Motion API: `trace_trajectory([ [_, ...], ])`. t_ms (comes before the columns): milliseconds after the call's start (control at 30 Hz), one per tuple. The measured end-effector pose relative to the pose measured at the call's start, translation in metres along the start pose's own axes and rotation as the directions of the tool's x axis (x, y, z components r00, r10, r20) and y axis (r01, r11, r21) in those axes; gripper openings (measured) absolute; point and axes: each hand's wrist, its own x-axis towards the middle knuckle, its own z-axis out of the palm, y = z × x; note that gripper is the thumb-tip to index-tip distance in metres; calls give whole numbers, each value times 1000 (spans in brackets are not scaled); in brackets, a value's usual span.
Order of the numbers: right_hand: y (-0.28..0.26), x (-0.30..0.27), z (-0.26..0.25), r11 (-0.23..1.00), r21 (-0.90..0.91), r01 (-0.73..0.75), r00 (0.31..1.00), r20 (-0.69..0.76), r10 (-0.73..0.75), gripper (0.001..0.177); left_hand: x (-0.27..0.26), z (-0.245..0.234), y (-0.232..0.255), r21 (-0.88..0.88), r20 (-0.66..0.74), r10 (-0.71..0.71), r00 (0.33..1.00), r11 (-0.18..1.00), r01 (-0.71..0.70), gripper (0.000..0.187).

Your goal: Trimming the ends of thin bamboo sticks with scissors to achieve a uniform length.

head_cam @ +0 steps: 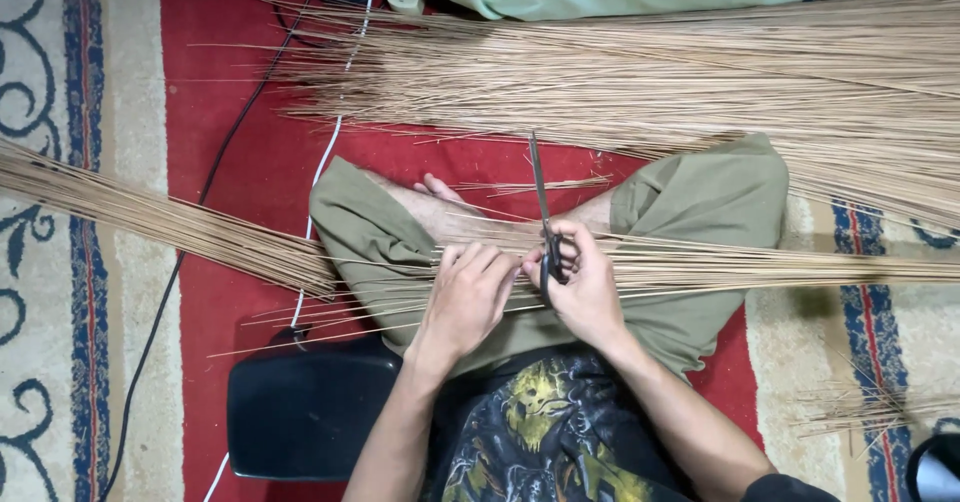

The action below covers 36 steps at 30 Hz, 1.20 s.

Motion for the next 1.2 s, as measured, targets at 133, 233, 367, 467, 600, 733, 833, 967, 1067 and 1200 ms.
trace_trajectory([
  [133, -2, 30, -33, 994, -106, 25, 1000, 2, -25, 50, 41, 18, -4, -6, 30, 59, 998, 998, -59, 2],
  [233, 5, 59, -53, 911, -401, 95, 995, 2, -103, 46, 70, 55, -24, 32, 17, 91, 996, 995, -92, 2],
  [367, 41, 101, -70, 778, -627, 42, 998, -16, -67, 52, 99, 96, -52, 81, 151, 38, 988, 995, -51, 6],
  [467, 69, 125, -79, 704, -710, -21, 1000, -23, 7, 53, 111, 103, -67, 54, 350, -54, 935, 998, 38, 10],
  [600, 98, 151, -94, 625, -768, -140, 989, -82, 120, 51, 119, 109, -87, 18, 539, -192, 820, 976, 216, 23],
  [733, 102, 161, -94, 613, -772, -171, 982, -86, 166, 54, 119, 112, -87, 10, 575, -208, 792, 969, 247, 32],
  [833, 89, 160, -90, 623, -762, -175, 980, -77, 181, 50, 123, 113, -84, -25, 622, -236, 746, 947, 320, 44],
  [967, 95, 162, -92, 580, -796, -175, 976, -64, 206, 50, 125, 112, -79, -31, 641, -254, 724, 934, 355, 54],
  [1067, 99, 164, -93, 568, -805, -172, 976, -60, 211, 50, 124, 112, -80, -34, 643, -260, 720, 930, 367, 55],
  [1200, 92, 159, -93, 584, -796, -161, 977, -43, 210, 51, 119, 111, -85, -54, 657, -247, 712, 927, 372, 52],
])
